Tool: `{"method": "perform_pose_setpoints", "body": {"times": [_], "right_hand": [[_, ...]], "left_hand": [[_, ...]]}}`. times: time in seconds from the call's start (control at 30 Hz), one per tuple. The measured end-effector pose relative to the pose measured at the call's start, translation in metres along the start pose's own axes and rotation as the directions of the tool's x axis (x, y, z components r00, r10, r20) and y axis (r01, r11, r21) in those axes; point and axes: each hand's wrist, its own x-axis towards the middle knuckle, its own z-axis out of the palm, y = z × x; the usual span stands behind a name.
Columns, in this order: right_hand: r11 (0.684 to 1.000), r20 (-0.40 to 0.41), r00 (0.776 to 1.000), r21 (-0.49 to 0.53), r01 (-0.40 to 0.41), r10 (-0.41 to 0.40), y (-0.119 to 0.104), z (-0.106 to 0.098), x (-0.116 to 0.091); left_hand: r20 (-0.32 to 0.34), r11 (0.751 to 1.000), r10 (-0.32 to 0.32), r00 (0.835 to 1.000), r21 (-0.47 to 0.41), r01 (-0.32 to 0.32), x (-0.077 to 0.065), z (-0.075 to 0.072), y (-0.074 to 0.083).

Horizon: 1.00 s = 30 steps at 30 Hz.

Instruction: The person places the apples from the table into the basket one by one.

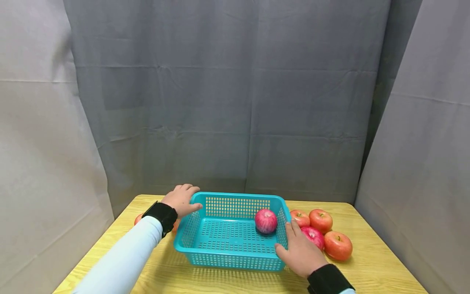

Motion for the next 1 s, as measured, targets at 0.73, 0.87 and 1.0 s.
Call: {"method": "perform_pose_setpoints", "body": {"times": [0.73,0.87,1.0], "right_hand": [[1.0,-0.008,1.0,0.001,-0.002,0.002,0.001,0.001,0.001],[1.0,-0.005,1.0,-0.01,-0.008,0.008,0.001,0.001,0.001],[1.0,-0.013,1.0,-0.015,-0.001,0.001,0.001,0.002,0.001]], "left_hand": [[0.009,0.995,-0.1,0.995,0.02,0.1,-0.021,0.004,-0.037],[0.014,0.995,-0.098,0.995,0.01,0.098,-0.025,0.01,-0.044],[0.014,0.996,-0.091,0.996,-0.007,0.092,-0.029,0.013,-0.05]]}}
